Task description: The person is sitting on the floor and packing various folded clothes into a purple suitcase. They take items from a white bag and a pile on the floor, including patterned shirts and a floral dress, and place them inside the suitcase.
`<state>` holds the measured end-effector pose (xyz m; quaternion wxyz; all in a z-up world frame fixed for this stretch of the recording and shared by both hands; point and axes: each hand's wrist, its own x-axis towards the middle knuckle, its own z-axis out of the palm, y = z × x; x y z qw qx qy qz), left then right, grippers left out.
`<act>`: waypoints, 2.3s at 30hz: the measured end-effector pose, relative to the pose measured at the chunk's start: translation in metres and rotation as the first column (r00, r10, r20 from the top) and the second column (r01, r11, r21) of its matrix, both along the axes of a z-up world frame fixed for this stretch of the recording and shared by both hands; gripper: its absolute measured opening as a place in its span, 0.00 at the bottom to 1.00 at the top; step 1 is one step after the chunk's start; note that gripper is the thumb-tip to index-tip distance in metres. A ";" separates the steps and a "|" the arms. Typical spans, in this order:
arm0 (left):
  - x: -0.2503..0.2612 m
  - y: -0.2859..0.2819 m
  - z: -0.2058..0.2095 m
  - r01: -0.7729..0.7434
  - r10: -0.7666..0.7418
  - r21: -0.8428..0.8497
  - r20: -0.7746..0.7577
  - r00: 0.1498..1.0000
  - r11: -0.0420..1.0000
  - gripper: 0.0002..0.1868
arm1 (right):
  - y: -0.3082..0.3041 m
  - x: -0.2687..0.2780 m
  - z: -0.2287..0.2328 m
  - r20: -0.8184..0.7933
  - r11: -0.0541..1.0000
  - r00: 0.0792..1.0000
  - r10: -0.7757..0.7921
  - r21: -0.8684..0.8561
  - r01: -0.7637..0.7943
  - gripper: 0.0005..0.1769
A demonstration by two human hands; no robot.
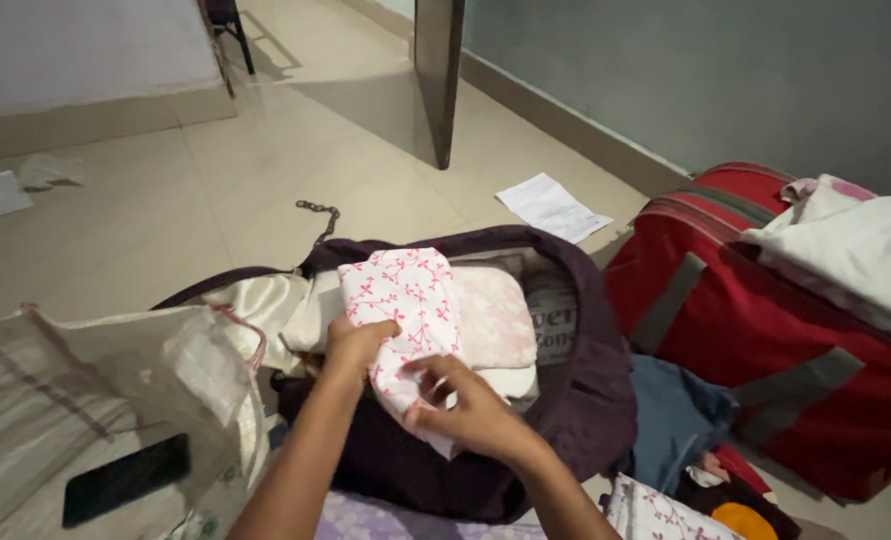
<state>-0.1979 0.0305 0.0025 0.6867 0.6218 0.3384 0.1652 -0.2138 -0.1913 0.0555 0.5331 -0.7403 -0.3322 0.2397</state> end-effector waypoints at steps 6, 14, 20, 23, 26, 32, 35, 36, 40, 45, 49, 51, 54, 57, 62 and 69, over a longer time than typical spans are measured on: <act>0.046 -0.066 0.016 -0.120 0.158 0.441 -0.050 0.986 0.889 0.45 | -0.026 0.129 -0.074 0.007 0.968 0.968 -0.251 0.021 0.251 0.25; 0.159 -0.213 -0.023 0.146 0.008 0.674 -0.221 0.975 0.724 0.36 | -0.133 0.156 -0.034 0.464 0.413 0.623 0.629 -0.879 0.238 0.13; 0.198 -0.255 -0.049 0.245 -0.034 0.747 -0.286 0.958 0.618 0.35 | -0.156 0.156 0.011 0.551 0.540 0.562 0.617 -0.816 0.207 0.20; 0.206 -0.271 -0.048 0.421 -0.163 0.675 -0.413 0.896 0.606 0.33 | -0.161 0.158 0.016 0.555 0.579 0.564 0.611 -0.799 0.159 0.19; 0.214 -0.267 -0.050 0.579 -0.352 0.568 -0.465 0.812 0.585 0.32 | -0.169 0.158 0.017 0.556 0.593 0.586 0.590 -0.791 0.152 0.20; 0.206 -0.240 -0.072 0.753 -0.641 0.429 -0.402 0.654 0.499 0.40 | -0.173 0.146 0.006 0.646 0.732 0.597 0.475 -0.667 0.138 0.18; 0.194 -0.191 -0.064 0.847 -0.798 0.498 -0.426 0.426 0.186 0.43 | -0.175 0.146 0.010 0.528 0.608 0.658 0.538 -0.783 0.131 0.20; 0.184 -0.185 -0.056 0.838 -0.793 0.534 -0.461 0.397 0.110 0.44 | -0.177 0.146 0.011 0.534 0.621 0.675 0.508 -0.771 0.143 0.21; 0.127 -0.205 -0.030 0.863 -0.666 0.498 -0.616 0.421 0.084 0.45 | -0.185 0.142 0.004 0.608 0.704 0.651 0.455 -0.693 0.154 0.21; 0.122 -0.247 -0.073 0.616 -0.469 0.752 -0.643 0.605 -0.235 0.49 | -0.182 0.137 -0.002 0.639 0.696 0.545 0.543 -0.705 0.134 0.19; 0.150 -0.255 -0.161 0.522 -0.600 0.850 -0.453 0.660 -0.067 0.37 | -0.154 0.130 0.005 0.583 0.652 0.673 0.455 -0.733 0.195 0.17; 0.184 -0.251 -0.192 0.489 -0.588 0.872 -0.402 0.702 -0.012 0.40 | -0.135 0.142 -0.004 0.579 0.617 0.697 0.424 -0.748 0.246 0.12; 0.214 -0.213 -0.185 0.386 -0.634 0.914 -0.374 0.677 -0.126 0.36 | -0.118 0.179 -0.034 0.874 0.969 0.479 0.084 -0.185 0.167 0.15; 0.178 -0.158 -0.108 0.525 -0.294 0.838 -0.469 0.833 0.149 0.39 | -0.070 0.247 -0.069 0.805 0.884 0.555 0.210 -0.399 0.244 0.14; 0.158 -0.139 -0.024 0.684 -0.224 0.684 -0.647 0.729 0.255 0.47 | -0.059 0.285 -0.114 0.529 0.510 0.845 0.086 -0.752 0.419 0.30; 0.232 -0.112 -0.083 0.865 -0.357 0.501 -0.802 0.479 0.036 0.46 | -0.087 0.292 -0.165 0.384 0.426 0.876 -0.290 -0.768 0.478 0.43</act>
